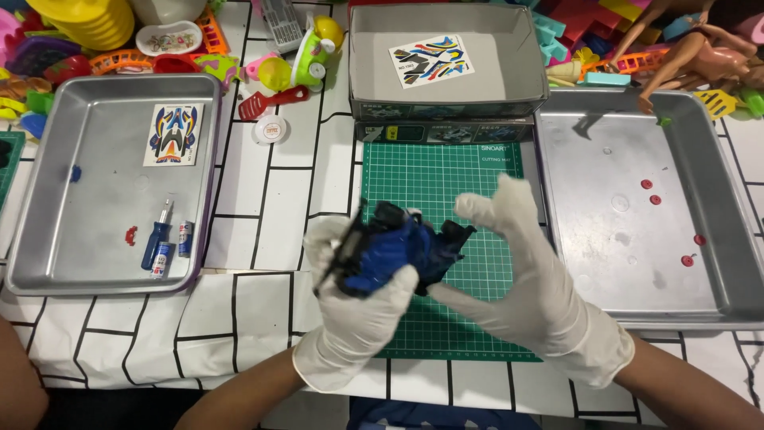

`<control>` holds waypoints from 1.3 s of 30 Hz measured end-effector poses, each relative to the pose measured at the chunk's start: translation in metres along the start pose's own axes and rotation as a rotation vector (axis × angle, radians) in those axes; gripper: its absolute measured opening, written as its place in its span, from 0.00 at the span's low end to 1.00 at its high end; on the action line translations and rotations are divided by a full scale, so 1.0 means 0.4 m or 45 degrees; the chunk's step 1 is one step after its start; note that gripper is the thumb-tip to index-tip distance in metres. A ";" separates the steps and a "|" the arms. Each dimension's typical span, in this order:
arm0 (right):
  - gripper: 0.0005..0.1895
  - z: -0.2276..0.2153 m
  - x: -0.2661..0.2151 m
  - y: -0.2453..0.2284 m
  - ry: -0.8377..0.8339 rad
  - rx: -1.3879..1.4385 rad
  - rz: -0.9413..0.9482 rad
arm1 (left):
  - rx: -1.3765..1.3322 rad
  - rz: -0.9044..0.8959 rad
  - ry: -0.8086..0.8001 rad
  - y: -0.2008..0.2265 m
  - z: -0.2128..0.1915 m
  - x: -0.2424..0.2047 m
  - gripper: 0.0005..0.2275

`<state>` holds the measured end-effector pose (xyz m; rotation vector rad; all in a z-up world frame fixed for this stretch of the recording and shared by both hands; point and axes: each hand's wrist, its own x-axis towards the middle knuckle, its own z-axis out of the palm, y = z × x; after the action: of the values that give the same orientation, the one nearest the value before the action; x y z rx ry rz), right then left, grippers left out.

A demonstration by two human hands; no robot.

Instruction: The person assembles a blue toy car on a green cutting mat. They attach the wheels to the chassis, place the blue body shell over the frame, and then attach red wheel caps to the wheels.

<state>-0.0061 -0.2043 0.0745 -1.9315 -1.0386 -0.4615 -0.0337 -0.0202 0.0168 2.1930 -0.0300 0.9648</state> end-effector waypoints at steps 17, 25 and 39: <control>0.23 -0.030 0.084 -0.023 -0.141 0.892 1.561 | -1.417 -0.759 -0.258 -0.029 -0.026 0.079 0.29; 0.17 -0.003 0.074 -0.032 -0.140 0.646 1.520 | -1.054 -0.991 -0.328 0.030 -0.030 0.117 0.33; 0.18 0.048 0.050 -0.005 0.135 0.503 1.482 | -1.299 -1.239 -0.356 0.026 0.032 0.079 0.36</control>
<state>0.0024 -0.1780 0.0780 -1.7719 0.1617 0.2874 -0.0057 -0.0278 0.0378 1.1094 0.3157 0.0114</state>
